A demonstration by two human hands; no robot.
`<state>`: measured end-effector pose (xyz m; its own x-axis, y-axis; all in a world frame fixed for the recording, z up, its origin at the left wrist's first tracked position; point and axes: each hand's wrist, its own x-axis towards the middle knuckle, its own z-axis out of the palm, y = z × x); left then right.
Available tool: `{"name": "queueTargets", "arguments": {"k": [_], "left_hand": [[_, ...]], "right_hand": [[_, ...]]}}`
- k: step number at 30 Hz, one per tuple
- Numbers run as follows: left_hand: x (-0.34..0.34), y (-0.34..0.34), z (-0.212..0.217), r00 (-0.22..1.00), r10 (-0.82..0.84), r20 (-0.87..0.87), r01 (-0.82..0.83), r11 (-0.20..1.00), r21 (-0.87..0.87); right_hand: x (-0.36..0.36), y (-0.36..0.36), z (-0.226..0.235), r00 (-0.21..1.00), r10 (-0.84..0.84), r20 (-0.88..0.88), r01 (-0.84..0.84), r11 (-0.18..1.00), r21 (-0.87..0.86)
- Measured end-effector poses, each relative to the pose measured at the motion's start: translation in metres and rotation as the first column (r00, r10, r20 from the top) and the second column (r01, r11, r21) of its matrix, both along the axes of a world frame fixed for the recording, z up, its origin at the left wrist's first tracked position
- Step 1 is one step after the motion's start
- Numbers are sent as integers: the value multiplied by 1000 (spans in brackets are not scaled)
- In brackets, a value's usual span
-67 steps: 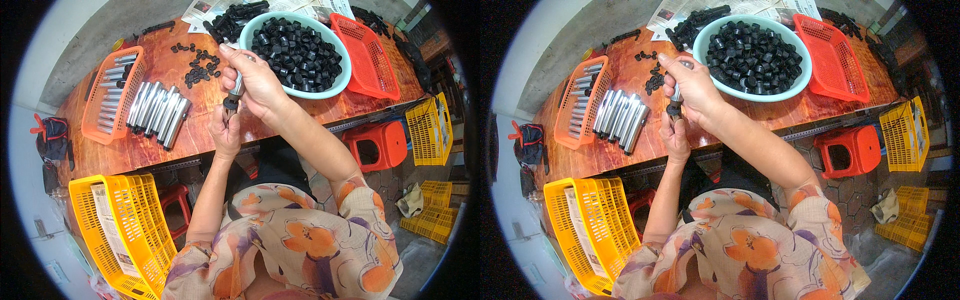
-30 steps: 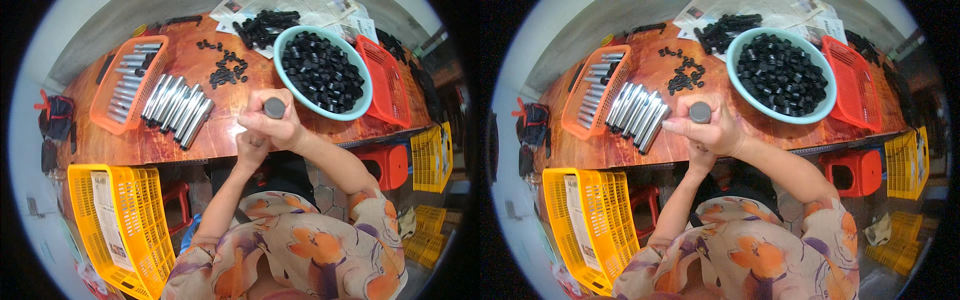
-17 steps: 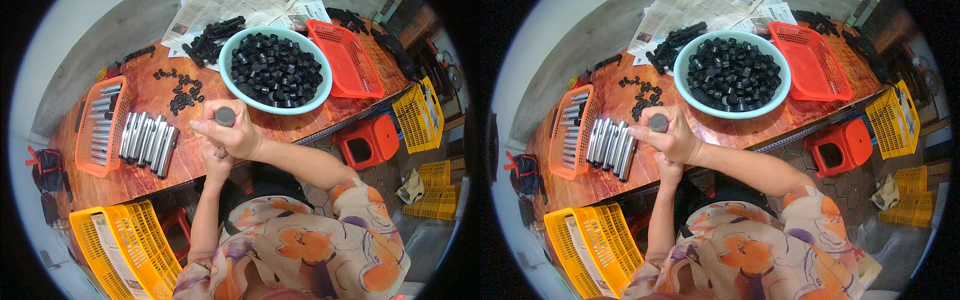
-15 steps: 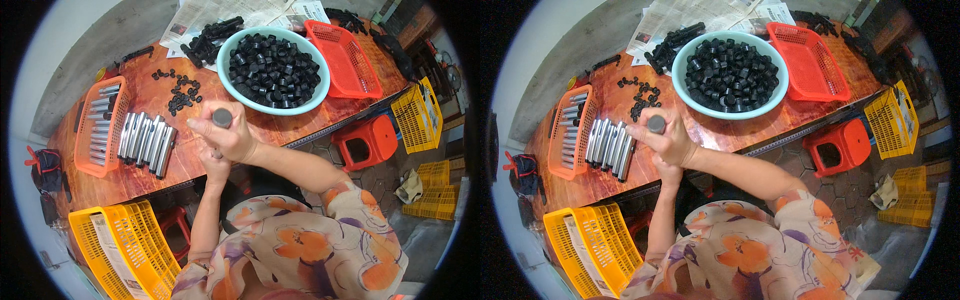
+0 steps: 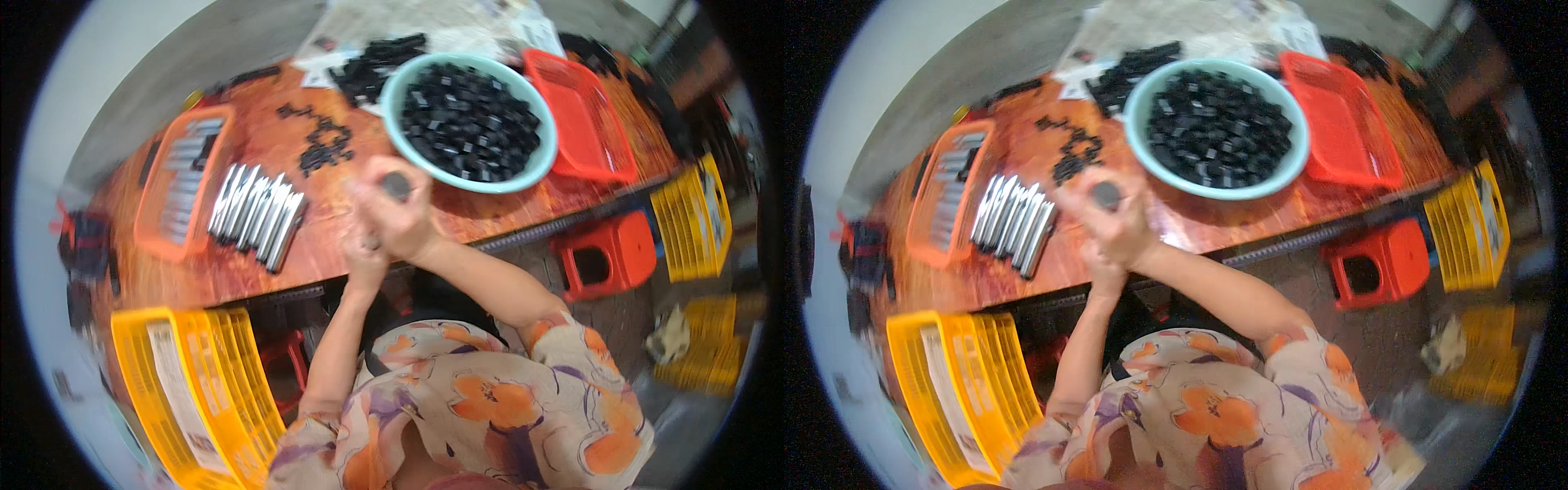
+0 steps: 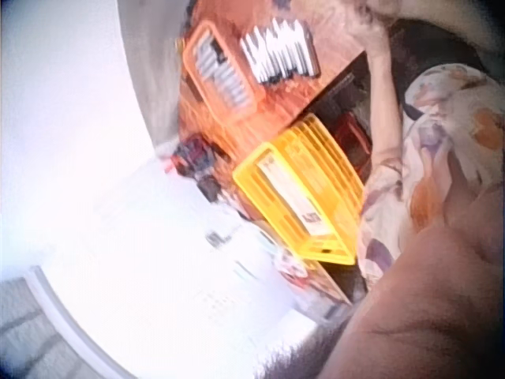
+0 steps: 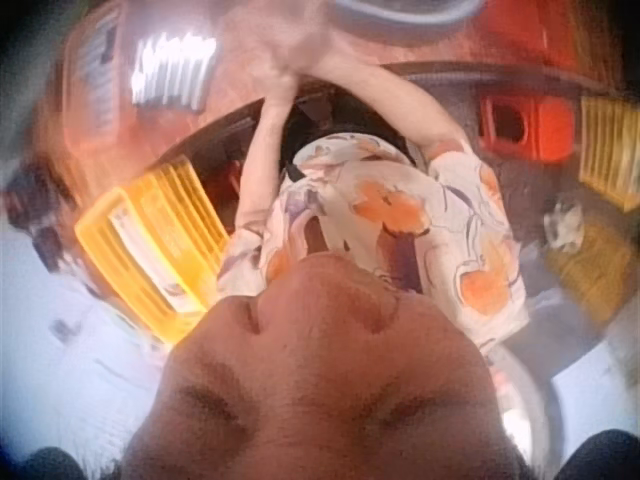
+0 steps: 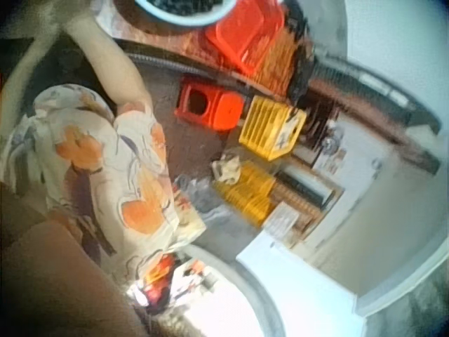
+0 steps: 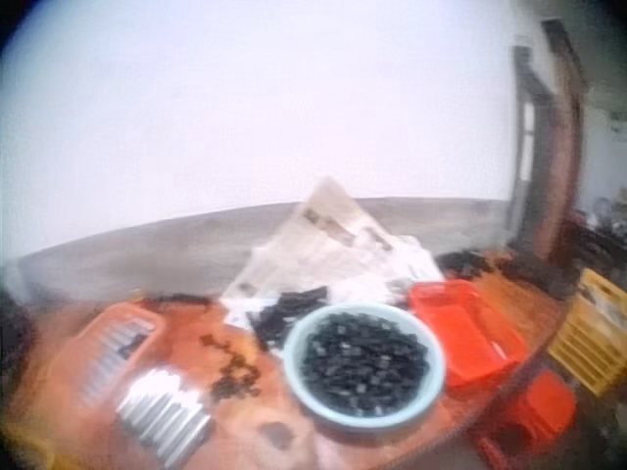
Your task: The person repeatedly picks up silver cylindrical bodies and black caps from a table, screws the caps onto the bodies, and places the assembled markers into a yellow basket. The process is continuous and repetitive throughout the clip.
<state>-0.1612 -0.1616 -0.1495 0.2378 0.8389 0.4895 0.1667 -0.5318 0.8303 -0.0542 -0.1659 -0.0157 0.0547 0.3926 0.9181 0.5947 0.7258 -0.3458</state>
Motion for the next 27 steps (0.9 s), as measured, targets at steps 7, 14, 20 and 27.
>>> {"name": "queueTargets", "arguments": {"k": [7, 14, 20, 27], "left_hand": [[-2, -20, 39, 999, -40, 12, 42, 984, -174], [-81, -88, 61, 999, -2, 36, 19, 869, -495], [-135, -160, 67, 945, 326, 15, -245, 739, -628], [-181, -219, 86, 578, 670, 466, -292, 703, -648]], "right_hand": [[47, -2, 27, -96, 168, -981, -910, 384, 155], [142, 6, 34, 976, -106, 191, 218, 532, -818], [197, 2, -8, 838, 71, 541, 426, 534, -731], [202, 3, -11, 846, 88, 526, 460, 379, -803]]}}
